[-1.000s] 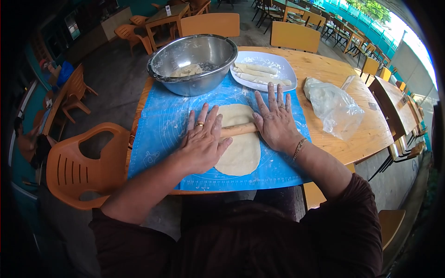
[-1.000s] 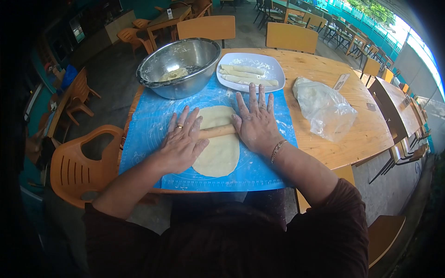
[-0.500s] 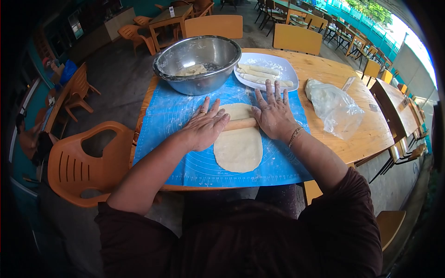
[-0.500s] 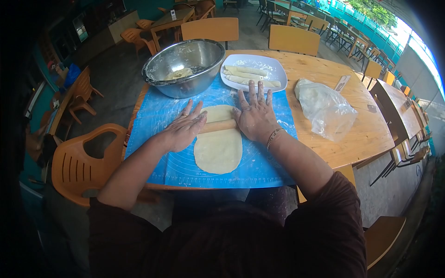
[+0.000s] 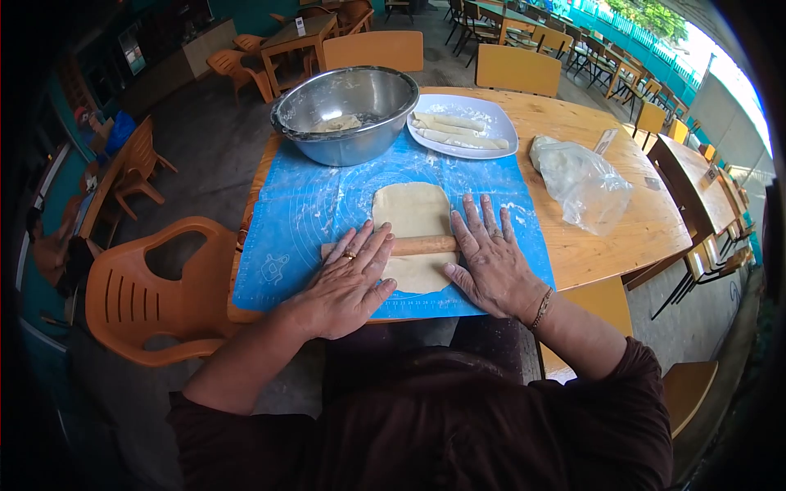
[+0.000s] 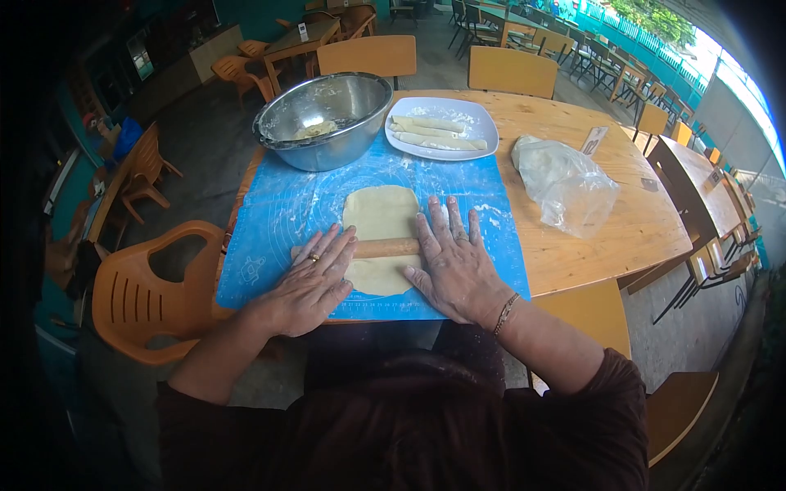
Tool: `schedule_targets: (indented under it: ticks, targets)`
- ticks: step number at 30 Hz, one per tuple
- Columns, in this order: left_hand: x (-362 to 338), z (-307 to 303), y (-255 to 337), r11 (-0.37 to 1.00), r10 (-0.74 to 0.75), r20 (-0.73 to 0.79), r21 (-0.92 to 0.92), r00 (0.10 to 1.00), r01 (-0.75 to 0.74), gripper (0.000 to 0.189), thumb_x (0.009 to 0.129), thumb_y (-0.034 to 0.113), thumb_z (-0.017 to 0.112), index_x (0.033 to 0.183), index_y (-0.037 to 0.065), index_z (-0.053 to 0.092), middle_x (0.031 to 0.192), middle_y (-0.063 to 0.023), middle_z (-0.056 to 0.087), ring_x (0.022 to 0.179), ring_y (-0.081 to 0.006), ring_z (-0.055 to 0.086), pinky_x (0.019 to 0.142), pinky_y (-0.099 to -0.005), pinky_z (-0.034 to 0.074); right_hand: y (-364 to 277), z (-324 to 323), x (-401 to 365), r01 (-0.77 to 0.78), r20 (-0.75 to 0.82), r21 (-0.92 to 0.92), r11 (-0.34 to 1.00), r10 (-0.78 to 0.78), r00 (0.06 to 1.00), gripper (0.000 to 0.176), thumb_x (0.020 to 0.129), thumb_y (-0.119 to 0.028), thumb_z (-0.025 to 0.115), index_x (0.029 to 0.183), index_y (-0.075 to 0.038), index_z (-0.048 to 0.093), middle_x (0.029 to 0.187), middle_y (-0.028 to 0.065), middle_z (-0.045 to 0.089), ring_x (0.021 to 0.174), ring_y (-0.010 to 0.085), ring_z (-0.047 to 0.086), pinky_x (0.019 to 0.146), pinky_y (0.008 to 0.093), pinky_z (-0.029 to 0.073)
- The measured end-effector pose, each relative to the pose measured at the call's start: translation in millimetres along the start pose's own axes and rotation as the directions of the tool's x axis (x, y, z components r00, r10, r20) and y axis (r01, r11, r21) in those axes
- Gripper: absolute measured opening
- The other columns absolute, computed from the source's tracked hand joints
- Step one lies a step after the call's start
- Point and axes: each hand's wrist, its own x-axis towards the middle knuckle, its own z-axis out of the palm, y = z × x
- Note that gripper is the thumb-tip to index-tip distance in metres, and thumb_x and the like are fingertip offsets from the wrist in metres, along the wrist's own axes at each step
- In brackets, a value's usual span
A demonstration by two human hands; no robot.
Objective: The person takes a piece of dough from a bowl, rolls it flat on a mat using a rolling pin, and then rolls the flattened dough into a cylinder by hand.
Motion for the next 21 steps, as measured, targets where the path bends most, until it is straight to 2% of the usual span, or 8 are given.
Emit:
schedule_targets:
  ticks: [6, 8, 10, 11, 13, 14, 19, 21]
  targets:
    - [-22.6, -6.4, 19.7, 0.996, 0.084, -0.128, 0.024, 0.988, -0.082, 0.060, 0.101, 0.034, 0.041, 0.143, -0.009, 0.036, 0.154, -0.0242, 0.029, 0.145, -0.0384, 0.023, 0.120, -0.0475, 0.015, -8.1, -8.2, -18.7, 0.061, 0.039, 0.068, 0.996, -0.064, 0.997, 0.064, 0.098, -0.037, 0.050, 0.144, 0.005, 0.036, 0.155, 0.0284, 0.025, 0.145, 0.0467, 0.020, 0.118, 0.0572, 0.016]
    - [-23.2, -12.7, 24.2, 0.995, 0.097, -0.171, -0.002, 0.980, -0.099, 0.055, 0.100, 0.029, 0.046, 0.138, -0.010, 0.043, 0.150, -0.0254, 0.037, 0.141, -0.0406, 0.031, 0.117, -0.0493, 0.022, -4.4, 0.9, -17.3, 0.088, -0.091, 0.173, 0.981, -0.074, 0.993, 0.049, 0.093, -0.023, 0.058, 0.134, 0.002, 0.048, 0.144, 0.0270, 0.041, 0.133, 0.0475, 0.040, 0.110, 0.0536, 0.033]
    - [-14.3, -23.2, 25.1, 0.991, 0.054, -0.186, -0.113, 0.981, -0.076, 0.040, 0.098, 0.022, 0.050, 0.122, -0.009, 0.057, 0.129, -0.0258, 0.057, 0.125, -0.0393, 0.051, 0.106, -0.0462, 0.038, -2.9, 6.7, -13.1, 0.093, -0.100, 0.240, 0.966, -0.071, 0.992, 0.043, 0.088, -0.017, 0.060, 0.127, 0.000, 0.052, 0.132, 0.0243, 0.048, 0.122, 0.0455, 0.047, 0.103, 0.0514, 0.039]
    - [-7.3, -29.0, 24.9, 0.991, 0.051, -0.193, -0.108, 0.980, -0.073, 0.040, 0.098, 0.022, 0.050, 0.122, -0.009, 0.057, 0.129, -0.0258, 0.057, 0.125, -0.0393, 0.051, 0.106, -0.0462, 0.038, -3.4, 7.5, -10.5, 0.096, -0.103, 0.311, 0.946, -0.067, 0.992, 0.038, 0.084, -0.011, 0.062, 0.120, -0.002, 0.056, 0.120, 0.0217, 0.055, 0.110, 0.0436, 0.054, 0.096, 0.0492, 0.044]
    - [12.3, -43.0, 24.3, 0.931, 0.013, -0.233, -0.351, 0.972, -0.097, 0.032, 0.098, 0.019, 0.050, 0.110, -0.007, 0.063, 0.112, -0.0247, 0.066, 0.106, -0.0378, 0.062, 0.096, -0.0454, 0.047, -11.1, 5.5, -8.3, 0.142, -0.174, 0.282, 0.949, -0.095, 0.980, 0.035, 0.082, -0.009, 0.062, 0.116, -0.003, 0.058, 0.111, 0.0196, 0.054, 0.102, 0.0410, 0.054, 0.090, 0.0482, 0.045]
    - [25.7, -48.0, 20.4, 0.932, 0.009, -0.235, -0.349, 0.972, -0.094, 0.032, 0.098, 0.019, 0.050, 0.110, -0.007, 0.063, 0.112, -0.0247, 0.066, 0.106, -0.0378, 0.062, 0.096, -0.0454, 0.047, -14.0, 4.2, -7.7, 0.176, -0.238, 0.251, 0.952, -0.115, 0.964, 0.032, 0.080, -0.006, 0.061, 0.111, -0.005, 0.060, 0.101, 0.0176, 0.053, 0.094, 0.0385, 0.055, 0.084, 0.0472, 0.045]
    - [112.0, -35.7, -20.5, 0.946, -0.055, -0.256, -0.324, 0.965, -0.032, 0.030, 0.100, 0.015, 0.045, 0.113, -0.006, 0.063, 0.112, -0.0223, 0.066, 0.108, -0.0365, 0.061, 0.095, -0.0426, 0.047, 15.4, -17.0, -13.5, 0.071, -0.296, 0.095, 0.993, -0.040, 0.954, 0.025, 0.078, -0.001, 0.061, 0.102, -0.005, 0.061, 0.099, 0.0151, 0.052, 0.092, 0.0359, 0.054, 0.079, 0.0453, 0.045]
    - [142.1, -10.9, -44.1, 0.972, -0.055, -0.315, -0.235, 0.948, -0.021, 0.030, 0.096, 0.018, 0.053, 0.112, -0.004, 0.065, 0.117, -0.0206, 0.065, 0.113, -0.0360, 0.058, 0.099, -0.0434, 0.044, 36.6, -23.9, -21.1, 0.008, -0.319, 0.056, 0.998, 0.011, 0.948, 0.018, 0.080, -0.002, 0.059, 0.097, -0.005, 0.060, 0.098, 0.0161, 0.052, 0.090, 0.0373, 0.054, 0.079, 0.0460, 0.044]
